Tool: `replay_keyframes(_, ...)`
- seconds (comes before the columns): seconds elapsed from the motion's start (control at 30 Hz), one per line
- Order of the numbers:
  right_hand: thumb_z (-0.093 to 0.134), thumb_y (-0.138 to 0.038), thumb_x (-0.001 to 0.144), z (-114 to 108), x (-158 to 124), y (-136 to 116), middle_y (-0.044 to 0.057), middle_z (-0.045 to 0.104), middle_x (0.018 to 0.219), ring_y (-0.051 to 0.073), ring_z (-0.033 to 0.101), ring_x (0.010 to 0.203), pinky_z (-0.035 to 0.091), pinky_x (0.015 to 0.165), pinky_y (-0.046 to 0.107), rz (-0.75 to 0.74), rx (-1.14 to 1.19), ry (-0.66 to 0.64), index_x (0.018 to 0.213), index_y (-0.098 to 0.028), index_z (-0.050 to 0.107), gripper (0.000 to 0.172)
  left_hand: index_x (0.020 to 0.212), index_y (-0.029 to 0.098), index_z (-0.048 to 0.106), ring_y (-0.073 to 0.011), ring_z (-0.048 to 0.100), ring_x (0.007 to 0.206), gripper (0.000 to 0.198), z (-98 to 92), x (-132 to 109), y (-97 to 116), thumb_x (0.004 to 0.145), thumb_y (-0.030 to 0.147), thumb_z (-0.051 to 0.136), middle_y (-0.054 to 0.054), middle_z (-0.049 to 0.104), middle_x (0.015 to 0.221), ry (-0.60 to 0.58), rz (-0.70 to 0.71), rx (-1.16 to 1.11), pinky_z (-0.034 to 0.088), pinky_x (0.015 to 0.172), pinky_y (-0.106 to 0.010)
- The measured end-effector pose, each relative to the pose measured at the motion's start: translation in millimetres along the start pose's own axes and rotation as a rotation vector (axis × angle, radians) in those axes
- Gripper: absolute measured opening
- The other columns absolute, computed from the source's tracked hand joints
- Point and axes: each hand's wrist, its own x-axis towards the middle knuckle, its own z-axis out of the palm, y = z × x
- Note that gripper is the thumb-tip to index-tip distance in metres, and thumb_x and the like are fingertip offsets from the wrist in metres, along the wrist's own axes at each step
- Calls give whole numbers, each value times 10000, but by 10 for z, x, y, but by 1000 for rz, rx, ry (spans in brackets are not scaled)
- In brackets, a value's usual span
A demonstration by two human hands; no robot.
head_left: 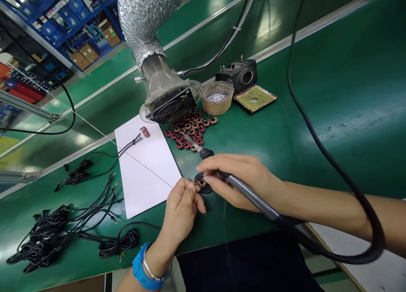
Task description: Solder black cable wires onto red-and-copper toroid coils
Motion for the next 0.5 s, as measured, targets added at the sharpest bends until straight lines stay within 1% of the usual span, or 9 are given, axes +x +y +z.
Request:
replay_keyframes(0.13, 500, -32, 809, 68, 23, 47, 16, 640, 769, 146, 570, 702, 489, 664, 260, -13, -30, -58, 999, -169, 585, 250, 838, 188, 476, -57, 271, 352, 319, -4, 17, -6, 911, 499, 463, 58, 553, 472, 3, -4, -8, 204, 389, -174)
replay_keyframes(0.27, 515, -53, 806, 122, 14, 82, 34, 633, 777, 168, 561, 742, 479, 686, 280, -11, -4, -117, 1021, -160, 576, 248, 846, 187, 474, -59, 273, 353, 334, -8, 11, -10, 915, 514, 458, 52, 559, 482, -14, 11, -13, 214, 392, -184)
replay_keyframes(0.4, 502, -37, 814, 172, 13, 115, 30, 621, 773, 168, 541, 740, 467, 704, 288, -8, 24, -129, 1040, -152, 574, 264, 842, 192, 447, -67, 296, 412, 322, -15, -33, -27, 946, 497, 435, 45, 566, 524, -64, 47, -20, 223, 431, -190)
replay_keyframes(0.5, 493, -19, 807, 178, 3, 115, 34, 618, 787, 163, 515, 730, 453, 701, 287, -44, 32, -129, 1030, -147, 579, 270, 847, 195, 444, -79, 327, 472, 307, -21, -59, -49, 970, 475, 411, 45, 549, 550, -84, 73, 13, 253, 480, -198)
